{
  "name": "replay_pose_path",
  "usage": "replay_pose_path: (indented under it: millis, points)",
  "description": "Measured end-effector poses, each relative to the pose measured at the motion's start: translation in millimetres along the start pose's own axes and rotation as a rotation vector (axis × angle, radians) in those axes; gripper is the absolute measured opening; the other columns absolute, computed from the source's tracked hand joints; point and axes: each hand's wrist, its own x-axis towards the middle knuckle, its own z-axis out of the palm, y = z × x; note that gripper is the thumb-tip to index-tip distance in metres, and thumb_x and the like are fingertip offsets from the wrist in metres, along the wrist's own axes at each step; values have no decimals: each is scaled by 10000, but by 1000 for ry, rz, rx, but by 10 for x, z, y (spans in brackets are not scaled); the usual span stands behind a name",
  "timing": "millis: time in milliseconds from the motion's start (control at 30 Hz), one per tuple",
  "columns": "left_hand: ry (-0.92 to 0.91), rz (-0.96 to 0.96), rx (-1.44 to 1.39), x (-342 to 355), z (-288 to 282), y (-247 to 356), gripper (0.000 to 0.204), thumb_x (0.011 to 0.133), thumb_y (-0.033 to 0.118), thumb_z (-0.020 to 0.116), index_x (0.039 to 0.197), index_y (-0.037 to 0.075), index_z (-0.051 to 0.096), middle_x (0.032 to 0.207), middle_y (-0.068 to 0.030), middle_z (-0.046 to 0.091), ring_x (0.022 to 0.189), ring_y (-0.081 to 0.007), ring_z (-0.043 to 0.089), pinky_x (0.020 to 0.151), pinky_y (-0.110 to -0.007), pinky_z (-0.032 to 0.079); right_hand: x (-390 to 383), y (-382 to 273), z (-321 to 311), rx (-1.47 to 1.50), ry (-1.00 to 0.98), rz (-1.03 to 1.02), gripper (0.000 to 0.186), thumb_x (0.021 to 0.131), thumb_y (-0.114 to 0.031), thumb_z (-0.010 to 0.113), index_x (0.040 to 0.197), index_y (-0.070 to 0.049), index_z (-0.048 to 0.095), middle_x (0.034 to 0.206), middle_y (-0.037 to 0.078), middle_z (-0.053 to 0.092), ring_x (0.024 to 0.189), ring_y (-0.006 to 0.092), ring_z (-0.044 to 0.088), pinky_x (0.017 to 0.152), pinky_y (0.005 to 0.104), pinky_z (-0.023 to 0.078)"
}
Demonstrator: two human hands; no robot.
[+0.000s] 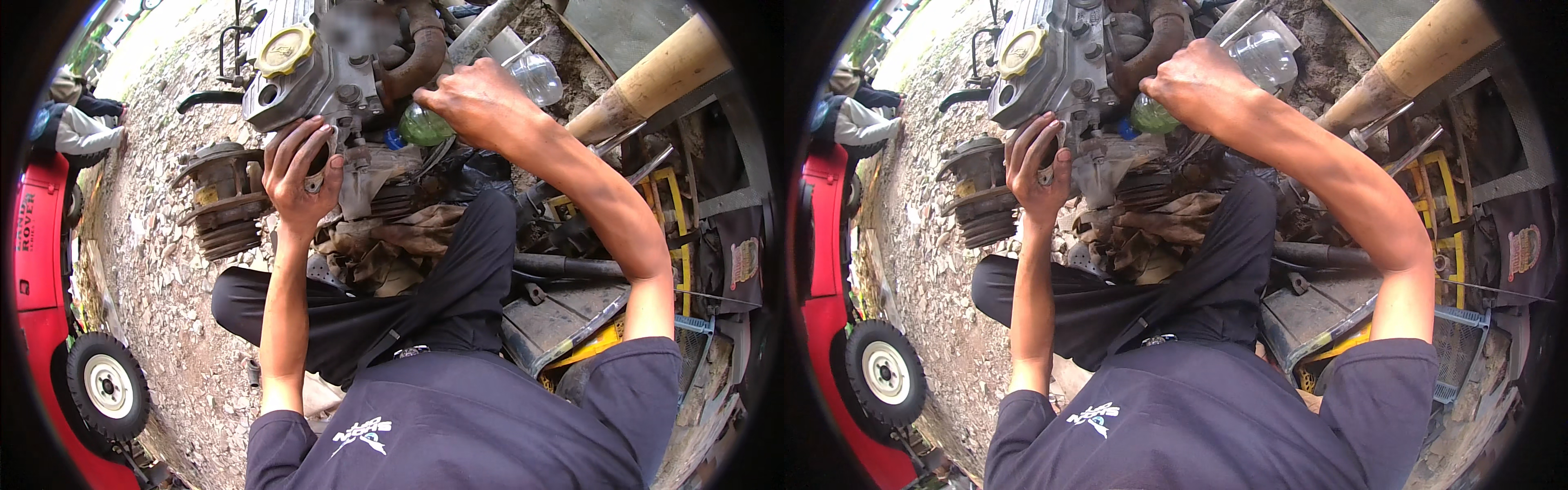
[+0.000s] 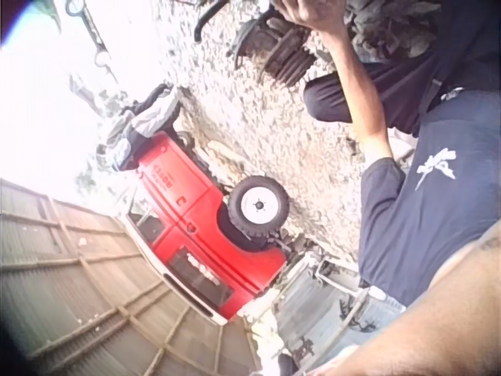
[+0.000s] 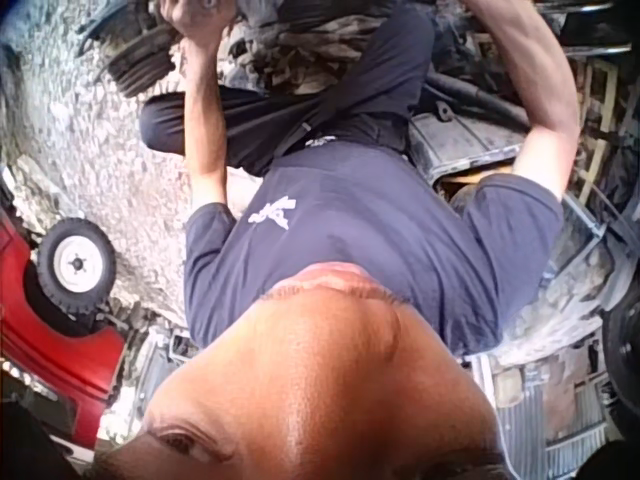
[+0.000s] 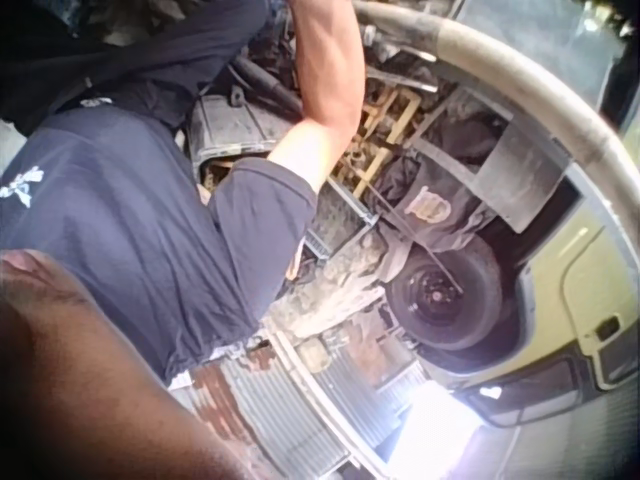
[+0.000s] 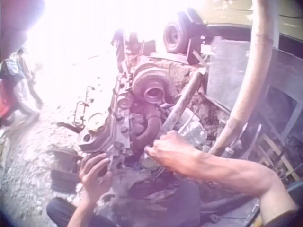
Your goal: The person is cleaning and manipulating components of a detached engine block while sitting on the ground, using a cloth to wipe parts and a tool to reach into small openings.
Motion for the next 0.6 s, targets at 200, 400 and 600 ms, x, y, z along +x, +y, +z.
replay_pose_path:
  millis: [200, 400, 600]
  points:
    - [9, -12, 0, -9, 13, 2, 264, 873, 219, 752, 1085, 63, 768, 1155, -91, 734, 1093, -292, 663, 979, -402, 507, -34, -23, -12, -43, 172, 25, 135, 781, -100, 705, 911, -120, 736, 787, 77, 743, 808, 260, 749, 695, 388, 569]
    - [12, -17, 12, -28, 9, 10, 262, 877, 223, 752, 1084, 63, 771, 1158, -91, 734, 1097, -293, 660, 983, -405, 505, -4, -40, -161, -64, -124, 58, 203, 767, -72, 707, 969, -87, 717, 789, 102, 728, 826, 270, 745, 702, 392, 568]
    - [1, -33, 10, -25, 12, 25, 271, 874, 209, 753, 1102, 63, 766, 1167, -89, 731, 1117, -298, 651, 997, -410, 497, -59, -51, -207, -106, -59, 47, 157, 757, -96, 724, 914, -94, 736, 791, 101, 735, 821, 261, 746, 700, 382, 566]
